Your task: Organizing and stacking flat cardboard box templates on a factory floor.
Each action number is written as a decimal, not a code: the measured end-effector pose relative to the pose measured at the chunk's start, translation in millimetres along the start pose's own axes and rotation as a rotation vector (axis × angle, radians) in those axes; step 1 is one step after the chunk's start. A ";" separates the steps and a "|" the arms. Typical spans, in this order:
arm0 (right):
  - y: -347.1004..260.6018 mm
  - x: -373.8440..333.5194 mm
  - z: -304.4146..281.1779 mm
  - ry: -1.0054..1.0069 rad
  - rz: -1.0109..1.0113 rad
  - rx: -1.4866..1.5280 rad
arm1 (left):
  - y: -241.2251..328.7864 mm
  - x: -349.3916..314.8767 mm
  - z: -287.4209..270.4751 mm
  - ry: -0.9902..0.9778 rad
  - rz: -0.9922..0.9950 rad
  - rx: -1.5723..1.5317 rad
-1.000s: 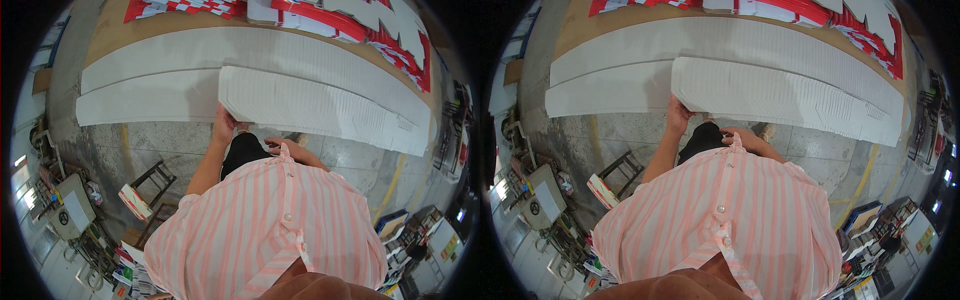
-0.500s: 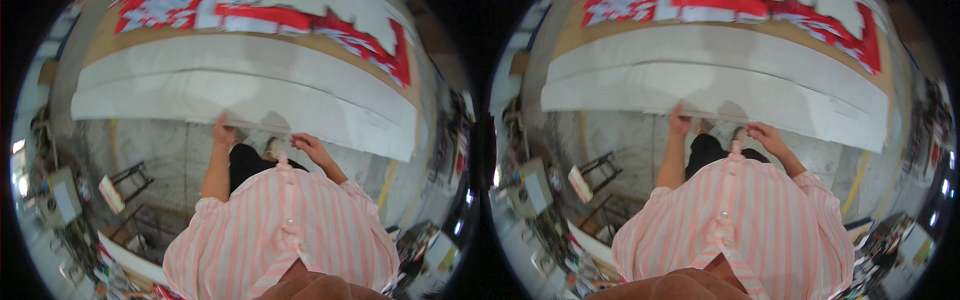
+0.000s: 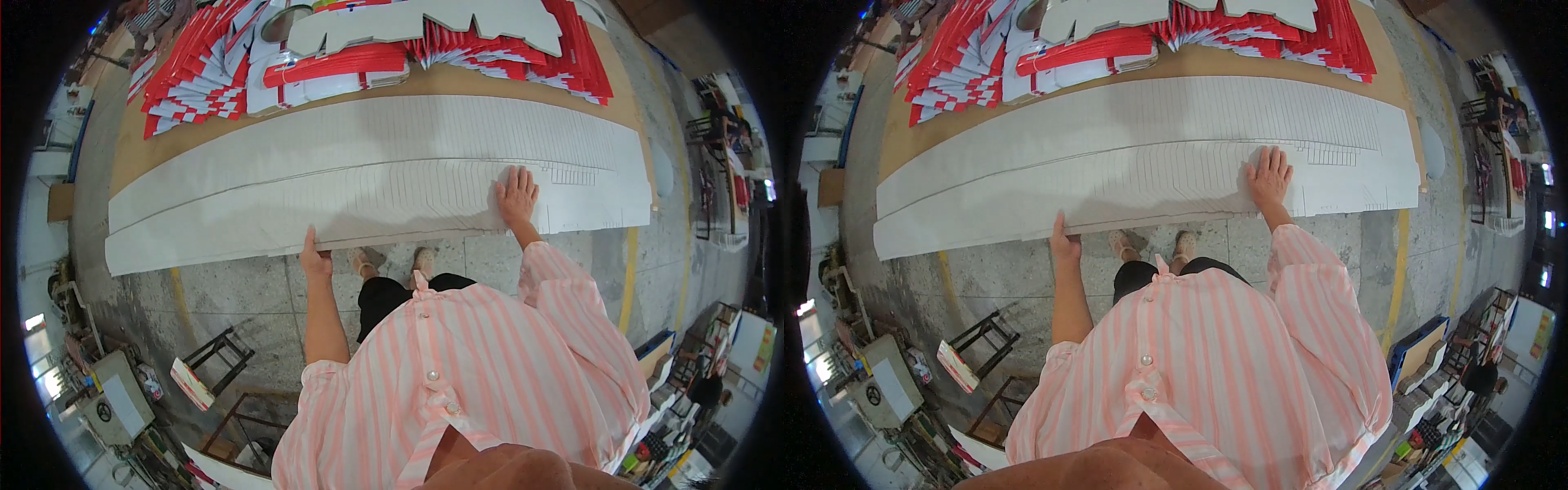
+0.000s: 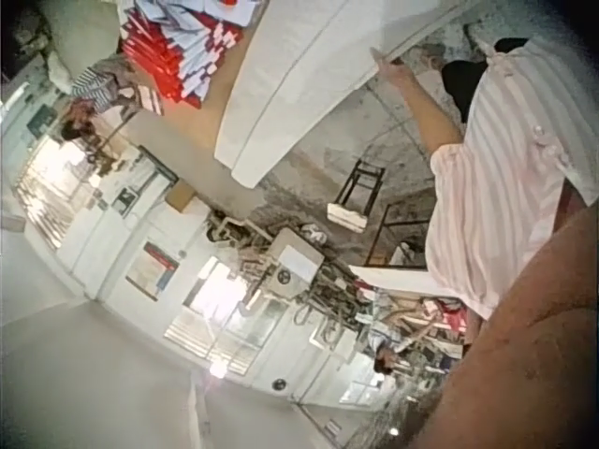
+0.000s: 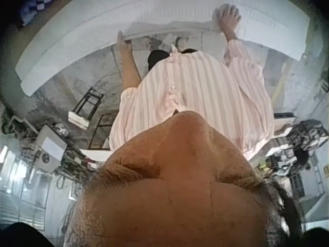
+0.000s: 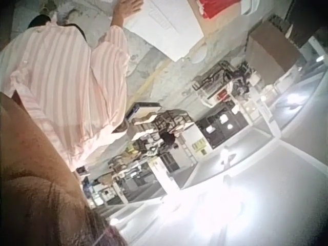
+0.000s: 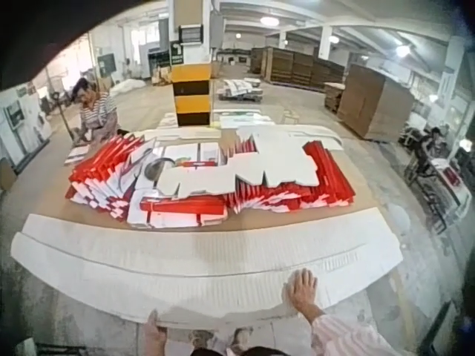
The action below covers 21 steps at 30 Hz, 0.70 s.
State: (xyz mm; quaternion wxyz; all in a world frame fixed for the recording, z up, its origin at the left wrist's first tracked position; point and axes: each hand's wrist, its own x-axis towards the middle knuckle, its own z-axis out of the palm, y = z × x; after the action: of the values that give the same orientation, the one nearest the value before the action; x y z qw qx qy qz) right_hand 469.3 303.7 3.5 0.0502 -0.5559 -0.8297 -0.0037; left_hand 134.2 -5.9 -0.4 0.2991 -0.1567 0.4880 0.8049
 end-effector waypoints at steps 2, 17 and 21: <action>0.1 -0.3 0.2 0.032 -0.009 0.014 | -0.9 3.1 0.6 0.079 0.004 0.134; 4.1 1.5 1.8 0.052 0.002 -0.005 | -6.4 -0.4 1.9 0.026 0.594 0.834; 5.1 1.8 2.9 0.045 0.009 -0.013 | -2.0 1.0 0.3 -0.013 0.500 0.561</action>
State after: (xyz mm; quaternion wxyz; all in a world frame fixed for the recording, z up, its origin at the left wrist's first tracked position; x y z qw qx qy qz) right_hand 473.2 307.5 0.5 0.0653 -0.5595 -0.8260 -0.0214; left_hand 134.8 -4.6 -2.2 0.1278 0.0601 0.7108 0.6891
